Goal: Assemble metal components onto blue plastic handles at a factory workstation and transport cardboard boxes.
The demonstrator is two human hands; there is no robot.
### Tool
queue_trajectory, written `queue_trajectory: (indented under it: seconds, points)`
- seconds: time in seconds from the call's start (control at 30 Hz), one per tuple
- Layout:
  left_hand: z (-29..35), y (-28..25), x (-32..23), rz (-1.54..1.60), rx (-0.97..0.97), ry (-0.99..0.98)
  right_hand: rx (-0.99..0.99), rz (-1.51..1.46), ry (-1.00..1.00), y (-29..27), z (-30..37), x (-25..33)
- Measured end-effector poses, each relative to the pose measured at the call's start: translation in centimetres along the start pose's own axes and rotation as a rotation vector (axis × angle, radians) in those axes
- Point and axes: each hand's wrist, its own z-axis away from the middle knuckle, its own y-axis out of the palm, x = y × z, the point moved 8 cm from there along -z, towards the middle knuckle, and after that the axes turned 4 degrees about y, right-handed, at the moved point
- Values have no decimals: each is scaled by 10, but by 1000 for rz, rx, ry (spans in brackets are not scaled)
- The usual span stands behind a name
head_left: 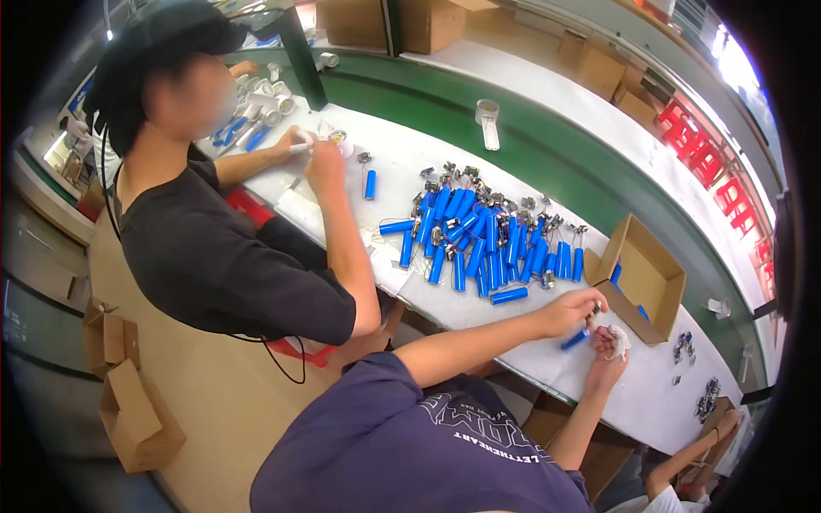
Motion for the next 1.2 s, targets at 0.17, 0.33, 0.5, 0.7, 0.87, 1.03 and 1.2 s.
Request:
queue_trajectory:
  seconds: [0.17,0.33,0.5,0.7,0.87,1.03,1.2]
  points:
    - [43,-57,-83,-69,-195,199,47,509,-125,3,2,3]
    - [89,-83,-150,-136,-635,330,187,952,-182,37,12,13]
    - [109,-76,-160,-33,-653,437,175,811,-195,32,11,6]
    - [118,-55,-169,-220,-482,555,181,884,-198,35,14,9]
    - [120,-51,-169,-220,-411,573,179,908,-203,35,11,8]
    - [122,-55,-164,-188,-415,506,153,891,-185,32,9,7]
    - [122,-51,-155,-203,-353,474,80,832,-184,27,13,10]
